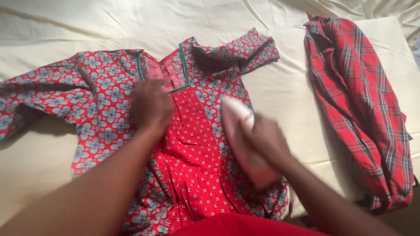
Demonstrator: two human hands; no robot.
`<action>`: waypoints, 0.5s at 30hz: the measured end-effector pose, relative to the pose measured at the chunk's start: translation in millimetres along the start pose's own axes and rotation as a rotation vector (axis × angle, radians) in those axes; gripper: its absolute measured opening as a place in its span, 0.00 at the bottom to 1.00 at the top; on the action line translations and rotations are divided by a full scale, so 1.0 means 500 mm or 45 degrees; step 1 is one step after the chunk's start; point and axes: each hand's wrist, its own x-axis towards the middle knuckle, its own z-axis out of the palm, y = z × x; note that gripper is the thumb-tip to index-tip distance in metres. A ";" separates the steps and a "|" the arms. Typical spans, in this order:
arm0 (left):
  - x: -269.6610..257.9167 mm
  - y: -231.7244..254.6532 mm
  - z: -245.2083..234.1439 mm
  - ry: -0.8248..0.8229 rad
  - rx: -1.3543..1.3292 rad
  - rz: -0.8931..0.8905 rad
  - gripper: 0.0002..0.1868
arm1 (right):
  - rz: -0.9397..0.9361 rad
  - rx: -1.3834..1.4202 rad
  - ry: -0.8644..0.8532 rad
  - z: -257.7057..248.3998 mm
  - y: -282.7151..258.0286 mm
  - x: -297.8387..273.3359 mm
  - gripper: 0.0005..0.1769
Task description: Ironing a red patterned dress on the surface of a bed.
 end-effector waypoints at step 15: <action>-0.155 -0.279 -0.149 -0.100 0.289 -1.171 0.16 | -0.220 -0.022 -0.150 0.082 -0.191 0.047 0.31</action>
